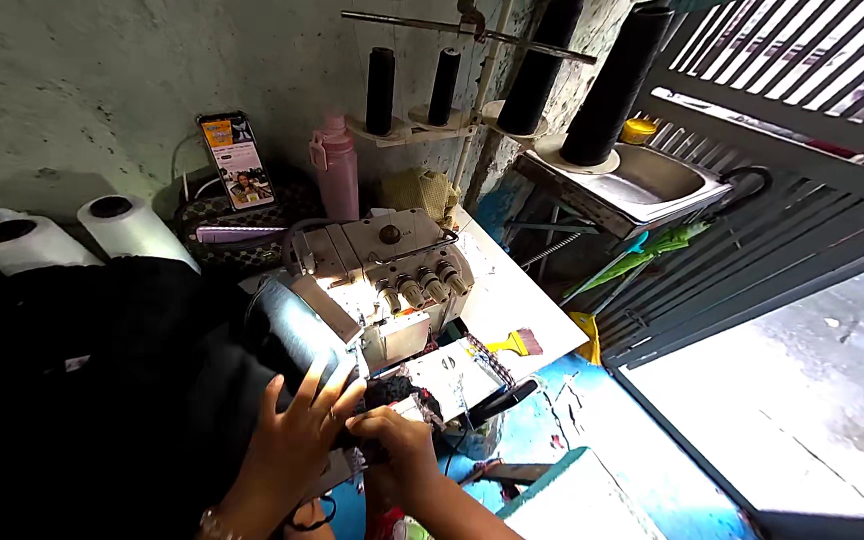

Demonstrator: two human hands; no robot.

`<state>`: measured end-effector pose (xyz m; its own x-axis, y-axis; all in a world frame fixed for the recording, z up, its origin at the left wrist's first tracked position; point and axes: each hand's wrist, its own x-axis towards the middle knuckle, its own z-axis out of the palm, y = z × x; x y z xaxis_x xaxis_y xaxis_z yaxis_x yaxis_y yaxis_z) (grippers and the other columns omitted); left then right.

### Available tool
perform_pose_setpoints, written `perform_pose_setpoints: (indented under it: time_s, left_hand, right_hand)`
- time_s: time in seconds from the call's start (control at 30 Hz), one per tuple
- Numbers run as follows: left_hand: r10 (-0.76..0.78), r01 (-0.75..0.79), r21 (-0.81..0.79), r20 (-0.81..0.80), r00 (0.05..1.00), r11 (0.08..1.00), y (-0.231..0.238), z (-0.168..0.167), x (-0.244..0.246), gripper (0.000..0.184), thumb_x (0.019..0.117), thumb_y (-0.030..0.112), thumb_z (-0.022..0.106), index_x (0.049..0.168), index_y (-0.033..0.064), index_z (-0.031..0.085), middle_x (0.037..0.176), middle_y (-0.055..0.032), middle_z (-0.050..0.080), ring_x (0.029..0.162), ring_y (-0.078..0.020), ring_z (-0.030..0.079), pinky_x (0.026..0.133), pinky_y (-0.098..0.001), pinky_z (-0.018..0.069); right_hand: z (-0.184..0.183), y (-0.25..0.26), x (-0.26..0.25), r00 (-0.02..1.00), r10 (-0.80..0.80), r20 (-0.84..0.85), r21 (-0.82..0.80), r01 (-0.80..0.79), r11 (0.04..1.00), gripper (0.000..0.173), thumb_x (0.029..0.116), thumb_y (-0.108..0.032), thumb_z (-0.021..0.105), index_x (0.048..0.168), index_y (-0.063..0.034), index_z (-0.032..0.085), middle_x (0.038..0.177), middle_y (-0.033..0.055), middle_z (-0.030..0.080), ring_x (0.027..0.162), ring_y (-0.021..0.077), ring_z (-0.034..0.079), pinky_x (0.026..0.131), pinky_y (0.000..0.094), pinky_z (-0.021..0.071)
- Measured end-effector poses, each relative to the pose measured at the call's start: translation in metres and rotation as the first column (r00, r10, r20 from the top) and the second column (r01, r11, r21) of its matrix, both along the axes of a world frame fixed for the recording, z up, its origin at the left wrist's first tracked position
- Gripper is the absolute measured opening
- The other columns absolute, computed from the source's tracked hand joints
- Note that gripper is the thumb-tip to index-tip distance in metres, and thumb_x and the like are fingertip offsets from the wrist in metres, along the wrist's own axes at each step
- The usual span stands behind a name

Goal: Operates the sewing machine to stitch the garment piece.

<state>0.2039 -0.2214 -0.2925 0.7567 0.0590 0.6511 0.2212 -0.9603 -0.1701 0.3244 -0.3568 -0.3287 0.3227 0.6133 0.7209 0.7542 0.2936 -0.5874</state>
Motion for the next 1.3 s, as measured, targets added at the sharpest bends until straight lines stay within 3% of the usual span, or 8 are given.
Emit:
perform_pose_setpoints:
  time_s: [0.13, 0.23, 0.43, 0.6, 0.9, 1.0, 1.13, 1.3]
  left_hand:
    - [0.103, -0.108, -0.057, -0.084, 0.991, 0.993, -0.005, 0.018, 0.002, 0.050, 0.0744, 0.010, 0.063, 0.124, 0.0187, 0.069, 0.091, -0.0090, 0.068, 0.090, -0.0385, 0.065, 0.090, -0.0695, 0.0386]
    - [0.221, -0.231, -0.034, -0.186, 0.957, 0.972, -0.020, 0.025, -0.005, 0.058, 0.0693, 0.010, 0.065, 0.127, 0.0143, 0.072, 0.083, -0.0137, 0.066, 0.078, -0.0401, 0.063, 0.086, -0.0663, 0.0392]
    - [0.264, -0.266, 0.025, -0.248, 0.932, 0.964, -0.014, 0.032, -0.012, 0.064, 0.0659, 0.036, 0.070, 0.125, 0.0118, 0.070, 0.127, -0.0101, 0.067, 0.121, -0.0401, 0.059, 0.093, -0.0663, 0.0377]
    - [0.256, -0.257, 0.032, -0.274, 0.927, 0.966, -0.002, 0.035, -0.016, 0.074, 0.0720, 0.062, 0.058, 0.126, 0.0134, 0.071, 0.129, -0.0077, 0.069, 0.123, -0.0395, 0.059, 0.095, -0.0673, 0.0345]
    - [0.259, -0.265, 0.021, -0.300, 0.918, 0.964, 0.009, 0.037, -0.007, 0.073, 0.0705, 0.059, 0.061, 0.125, 0.0119, 0.072, 0.127, -0.0133, 0.067, 0.121, -0.0434, 0.058, 0.098, -0.0709, 0.0316]
    - [0.220, -0.250, -0.052, -0.327, 0.919, 0.967, 0.025, 0.044, 0.001, 0.080, 0.0597, 0.059, 0.067, 0.123, 0.0099, 0.073, 0.119, -0.0191, 0.068, 0.115, -0.0489, 0.060, 0.097, -0.0771, 0.0308]
    - [0.200, -0.270, -0.136, -0.385, 0.901, 0.953, 0.031, 0.054, 0.009, 0.089, 0.0531, 0.061, 0.074, 0.121, 0.0041, 0.072, 0.124, -0.0244, 0.066, 0.120, -0.0515, 0.059, 0.099, -0.0803, 0.0294]
    - [0.388, -0.395, -0.280, -0.085, 0.918, 0.875, -0.028, 0.002, -0.021, 0.097, 0.0788, 0.062, 0.066, 0.150, -0.0001, 0.042, 0.147, -0.0345, 0.046, 0.139, -0.0542, 0.040, 0.106, -0.0778, 0.0204]
  right_hand:
    - [0.007, -0.013, 0.015, 0.998, -0.038, 0.044, -0.013, 0.039, 0.999, 0.019, 0.0852, -0.002, 0.065, 0.102, -0.0110, 0.067, 0.101, 0.0043, 0.075, 0.084, 0.0128, 0.073, 0.060, 0.0278, 0.0592]
    - [0.007, -0.018, 0.016, 0.996, -0.044, 0.074, -0.008, 0.044, 0.999, 0.018, 0.0856, -0.003, 0.065, 0.101, -0.0124, 0.067, 0.101, 0.0035, 0.076, 0.082, 0.0130, 0.073, 0.057, 0.0275, 0.0575]
    - [0.005, -0.018, 0.015, 0.999, -0.007, 0.052, 0.002, 0.007, 1.000, 0.018, 0.0855, -0.002, 0.064, 0.101, -0.0113, 0.067, 0.103, 0.0045, 0.076, 0.085, 0.0137, 0.073, 0.059, 0.0278, 0.0577]
    - [0.003, -0.018, 0.013, 0.999, 0.008, 0.051, -0.003, -0.007, 1.000, 0.017, 0.0862, -0.004, 0.063, 0.101, -0.0103, 0.068, 0.104, 0.0053, 0.076, 0.088, 0.0137, 0.074, 0.062, 0.0275, 0.0577]
    - [0.006, 0.000, 0.025, 0.998, 0.059, -0.031, 0.004, -0.059, 0.998, 0.022, 0.0833, 0.000, 0.065, 0.103, -0.0087, 0.068, 0.101, 0.0063, 0.075, 0.083, 0.0153, 0.073, 0.060, 0.0312, 0.0586]
    - [0.007, 0.017, 0.033, 0.985, 0.118, -0.130, 0.016, -0.116, 0.993, 0.022, 0.0830, 0.002, 0.066, 0.103, -0.0048, 0.069, 0.095, 0.0082, 0.073, 0.074, 0.0150, 0.070, 0.058, 0.0327, 0.0578]
    - [0.010, 0.036, 0.043, 0.938, 0.207, -0.277, 0.068, -0.196, 0.978, 0.020, 0.0809, 0.005, 0.068, 0.100, 0.0001, 0.071, 0.097, 0.0105, 0.074, 0.083, 0.0118, 0.071, 0.071, 0.0274, 0.0590]
    - [0.010, 0.047, 0.044, 0.948, 0.193, -0.252, 0.080, -0.178, 0.981, 0.018, 0.0803, 0.005, 0.069, 0.097, 0.0007, 0.073, 0.099, 0.0110, 0.075, 0.093, 0.0127, 0.072, 0.080, 0.0268, 0.0601]
